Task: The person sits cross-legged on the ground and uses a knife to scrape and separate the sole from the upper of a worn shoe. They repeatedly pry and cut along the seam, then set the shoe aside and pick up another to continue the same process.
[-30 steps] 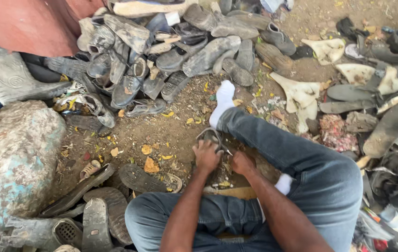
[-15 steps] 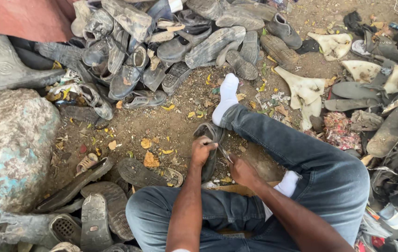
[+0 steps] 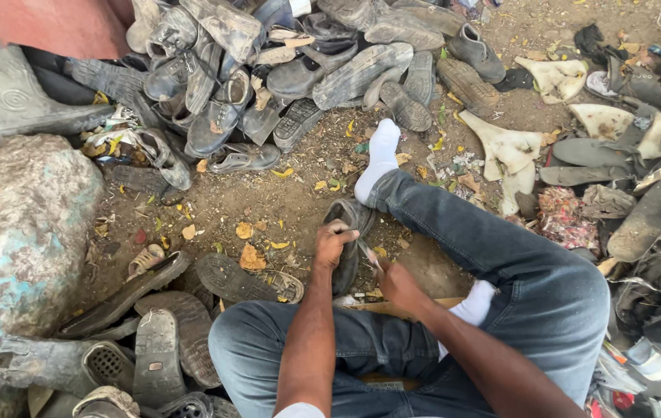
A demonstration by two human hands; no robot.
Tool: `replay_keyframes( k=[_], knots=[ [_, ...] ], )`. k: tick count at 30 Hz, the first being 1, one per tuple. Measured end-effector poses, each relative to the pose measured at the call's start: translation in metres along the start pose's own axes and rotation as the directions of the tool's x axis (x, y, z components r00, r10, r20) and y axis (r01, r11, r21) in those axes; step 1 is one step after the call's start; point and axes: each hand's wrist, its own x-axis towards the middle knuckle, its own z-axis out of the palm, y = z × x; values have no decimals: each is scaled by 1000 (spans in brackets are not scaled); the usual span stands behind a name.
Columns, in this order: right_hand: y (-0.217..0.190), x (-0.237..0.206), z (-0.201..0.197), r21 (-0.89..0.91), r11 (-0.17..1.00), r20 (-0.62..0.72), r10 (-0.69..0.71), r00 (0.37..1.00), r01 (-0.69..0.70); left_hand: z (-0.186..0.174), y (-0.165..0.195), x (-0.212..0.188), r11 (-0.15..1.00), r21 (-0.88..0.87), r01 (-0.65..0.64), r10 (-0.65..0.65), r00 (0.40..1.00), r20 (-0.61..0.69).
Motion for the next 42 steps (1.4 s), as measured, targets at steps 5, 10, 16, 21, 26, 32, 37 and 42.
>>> replay_keyframes(
  k=[5,10,16,21,26,32,37,42],
  knots=[
    [-3,-11,10,-198,980,50,-4,999,14,-2,-2,-1,997,-7,-76,76,996,40],
    [-23,-39,10,-260,951,117,205,972,-169,-6,5,4,979,-203,23,-17,999,27],
    [-46,-42,17,-256,965,106,89,990,-59,-12,3,5,971,-210,112,-114,993,2],
    [-39,-63,20,-93,993,167,81,983,-66,-5,7,4,978,-198,67,-66,998,10],
    [-13,-54,25,-92,979,257,198,946,-180,16,29,-19,435,872,-225,337,938,74],
    [-8,-24,18,-154,986,209,95,973,-64,23,27,-38,61,997,42,-168,985,-32],
    [-11,-28,-37,-395,915,249,187,950,-77,56,-5,-13,51,981,185,77,979,-189],
    [9,-6,-74,-385,923,312,143,939,-12,74,-6,-7,150,954,261,77,959,-274]
  ],
)
